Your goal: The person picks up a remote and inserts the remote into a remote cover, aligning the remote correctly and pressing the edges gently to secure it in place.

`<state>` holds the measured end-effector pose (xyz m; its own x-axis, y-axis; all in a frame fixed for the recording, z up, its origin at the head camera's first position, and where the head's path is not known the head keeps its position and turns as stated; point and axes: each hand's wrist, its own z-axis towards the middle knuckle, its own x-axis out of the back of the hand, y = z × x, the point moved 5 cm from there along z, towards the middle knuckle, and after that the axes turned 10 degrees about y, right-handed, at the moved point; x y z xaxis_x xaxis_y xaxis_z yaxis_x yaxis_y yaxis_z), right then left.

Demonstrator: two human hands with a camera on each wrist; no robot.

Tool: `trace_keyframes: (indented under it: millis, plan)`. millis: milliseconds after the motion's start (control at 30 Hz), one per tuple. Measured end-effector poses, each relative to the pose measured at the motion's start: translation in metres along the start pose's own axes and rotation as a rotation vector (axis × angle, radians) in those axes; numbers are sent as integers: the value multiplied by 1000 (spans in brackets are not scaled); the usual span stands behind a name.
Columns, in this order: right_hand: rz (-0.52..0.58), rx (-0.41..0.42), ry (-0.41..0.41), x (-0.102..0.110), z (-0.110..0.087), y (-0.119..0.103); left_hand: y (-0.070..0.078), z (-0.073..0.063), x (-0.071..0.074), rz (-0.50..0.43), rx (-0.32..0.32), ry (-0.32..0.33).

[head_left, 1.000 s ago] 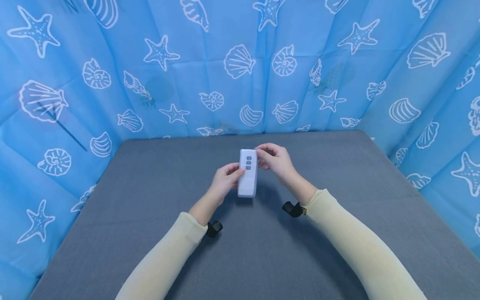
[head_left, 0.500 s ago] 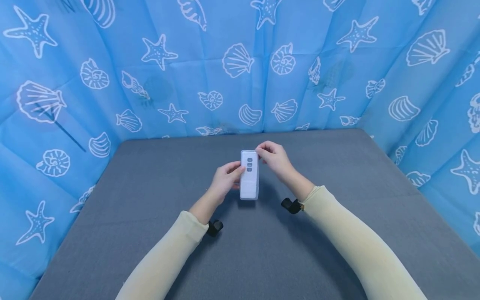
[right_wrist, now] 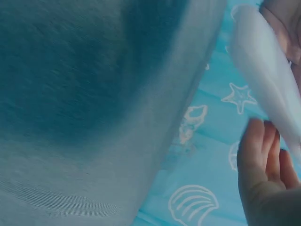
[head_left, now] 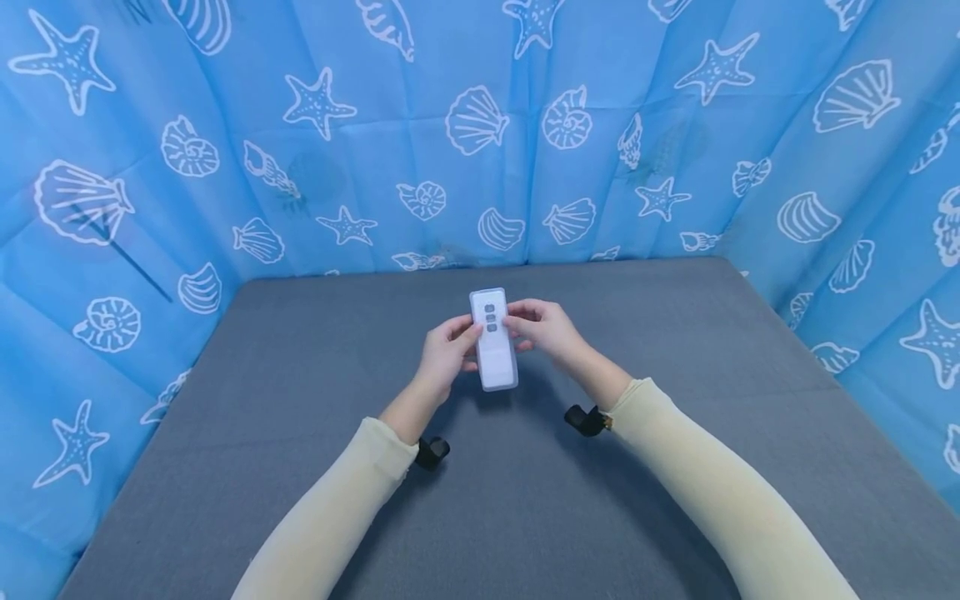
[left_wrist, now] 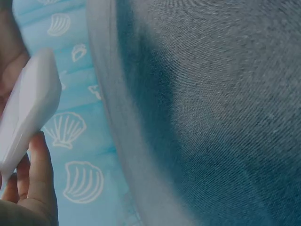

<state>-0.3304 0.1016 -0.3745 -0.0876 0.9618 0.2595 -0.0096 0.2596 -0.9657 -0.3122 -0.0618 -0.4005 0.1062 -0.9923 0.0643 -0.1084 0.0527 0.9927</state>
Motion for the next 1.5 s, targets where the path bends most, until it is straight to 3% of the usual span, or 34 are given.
trace_keyframes:
  millis: [133, 267, 567, 767, 1000, 1500]
  plan:
    - [47, -92, -92, -3, -4, 13, 2, 3, 3, -8, 8, 11]
    - [82, -123, -109, -5, -7, 20, 3, 5, 5, -12, 14, 14]
    - [141, -174, 16, -9, -8, 24, -1, 9, 6, -59, 23, 5]
    - [182, -236, 111, -9, -3, 28, -10, 10, 6, -19, 53, -31]
    - [220, -306, 118, -13, 5, 36, -17, 13, 2, 41, 154, -8]
    - [282, -444, 170, -17, 24, 50, -27, 34, 0, -16, 250, 54]
